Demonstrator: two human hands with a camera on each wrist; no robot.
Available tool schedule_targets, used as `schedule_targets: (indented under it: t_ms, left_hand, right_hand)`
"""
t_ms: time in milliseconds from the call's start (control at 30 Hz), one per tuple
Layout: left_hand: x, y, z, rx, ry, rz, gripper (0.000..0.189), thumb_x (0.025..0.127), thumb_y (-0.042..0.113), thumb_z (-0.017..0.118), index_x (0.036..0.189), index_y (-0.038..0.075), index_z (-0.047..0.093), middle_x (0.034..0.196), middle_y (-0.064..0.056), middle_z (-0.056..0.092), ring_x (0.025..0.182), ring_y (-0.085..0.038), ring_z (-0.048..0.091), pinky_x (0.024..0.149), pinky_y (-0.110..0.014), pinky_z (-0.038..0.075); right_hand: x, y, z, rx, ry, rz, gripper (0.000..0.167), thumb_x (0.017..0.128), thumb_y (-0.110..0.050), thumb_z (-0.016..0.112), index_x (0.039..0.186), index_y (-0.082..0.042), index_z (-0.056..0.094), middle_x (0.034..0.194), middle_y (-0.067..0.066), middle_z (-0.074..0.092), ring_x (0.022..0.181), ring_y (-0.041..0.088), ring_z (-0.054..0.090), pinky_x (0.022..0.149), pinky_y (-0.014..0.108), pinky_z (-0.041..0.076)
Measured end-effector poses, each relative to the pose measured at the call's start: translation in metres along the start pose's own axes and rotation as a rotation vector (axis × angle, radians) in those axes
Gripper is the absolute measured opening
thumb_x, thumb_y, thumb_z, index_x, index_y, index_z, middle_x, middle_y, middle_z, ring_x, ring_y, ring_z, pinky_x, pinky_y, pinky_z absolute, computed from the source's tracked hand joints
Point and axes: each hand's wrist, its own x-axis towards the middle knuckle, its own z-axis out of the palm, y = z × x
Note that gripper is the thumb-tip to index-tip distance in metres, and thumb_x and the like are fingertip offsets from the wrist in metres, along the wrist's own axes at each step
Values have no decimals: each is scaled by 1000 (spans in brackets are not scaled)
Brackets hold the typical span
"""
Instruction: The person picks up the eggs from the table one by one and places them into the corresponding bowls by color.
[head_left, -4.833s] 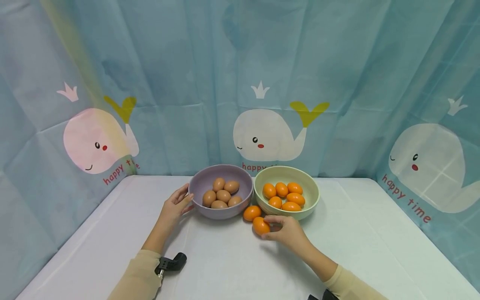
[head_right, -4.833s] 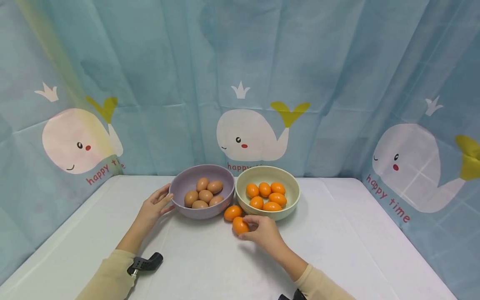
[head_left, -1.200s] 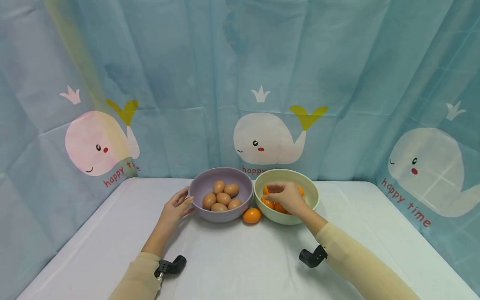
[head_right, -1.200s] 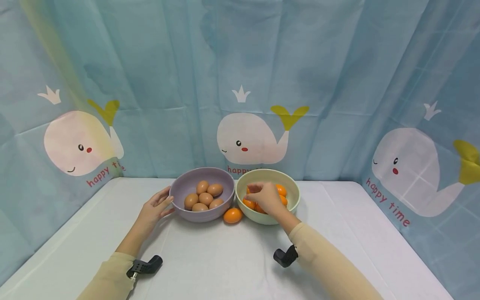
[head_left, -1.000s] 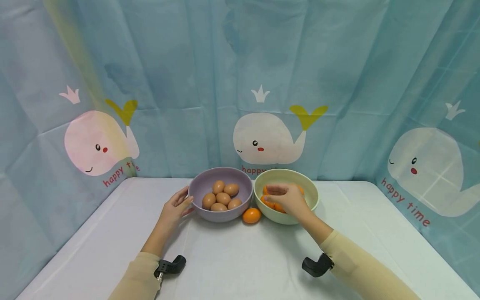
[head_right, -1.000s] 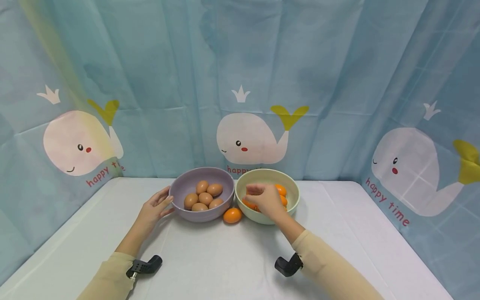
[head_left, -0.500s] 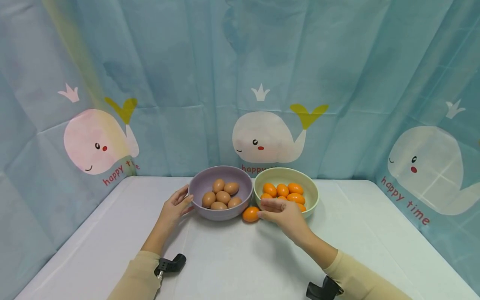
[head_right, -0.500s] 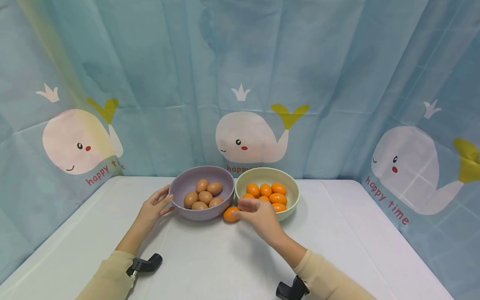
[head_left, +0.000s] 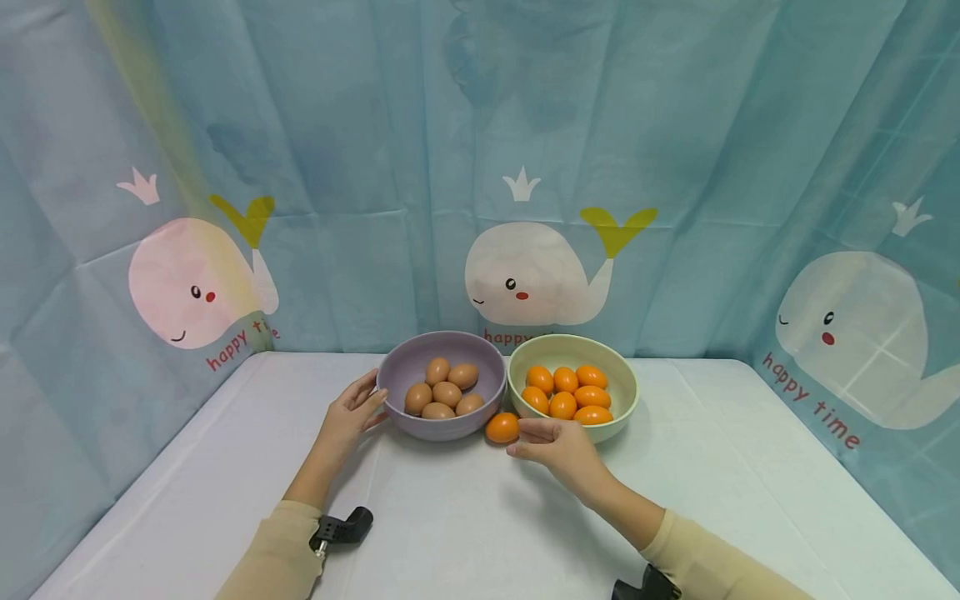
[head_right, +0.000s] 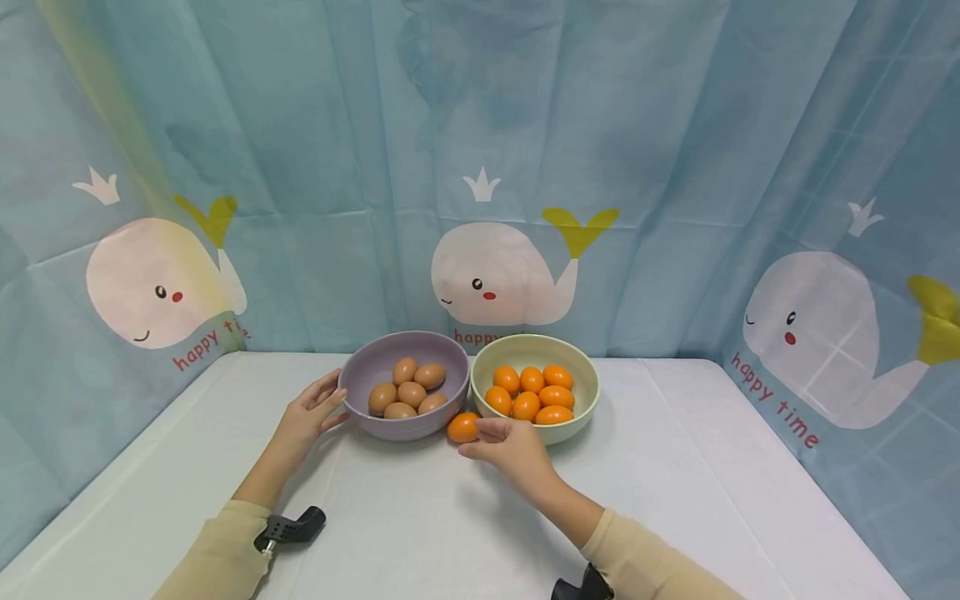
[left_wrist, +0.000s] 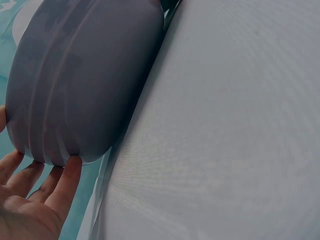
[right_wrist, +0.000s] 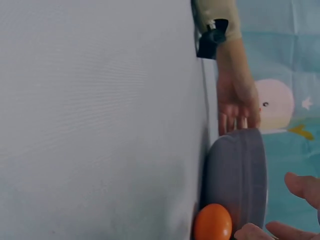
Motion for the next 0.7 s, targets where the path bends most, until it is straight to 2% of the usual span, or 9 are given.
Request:
schedule_targets:
  t_ms: [333, 500, 700]
  left_hand:
    - [1, -2, -1, -5, -3, 1, 65, 103, 28, 56, 158, 10, 26, 165, -8, 26, 151, -27, 29, 104, -29, 53]
    - [1, -2, 0, -3, -2, 2, 66, 103, 28, 56, 158, 9, 26, 165, -8, 26, 151, -27, 29, 102, -26, 54]
    - [1, -1, -1, 2, -4, 5, 66, 102, 30, 57, 158, 10, 26, 165, -8, 26, 151, -26, 29, 105, -30, 53]
  right_hand:
    - [6, 13, 10, -27, 23, 16, 56, 81, -14, 82, 127, 11, 61, 130, 24, 64, 122, 38, 62, 101, 43, 56]
    - [9, 18, 15, -61, 20, 25, 61, 80, -14, 82, 129, 13, 58, 131, 26, 63, 123, 38, 62, 102, 46, 55]
    - [12, 18, 20, -80, 15, 28, 67, 80, -12, 82, 132, 17, 53, 137, 30, 56, 128, 41, 57, 106, 48, 51]
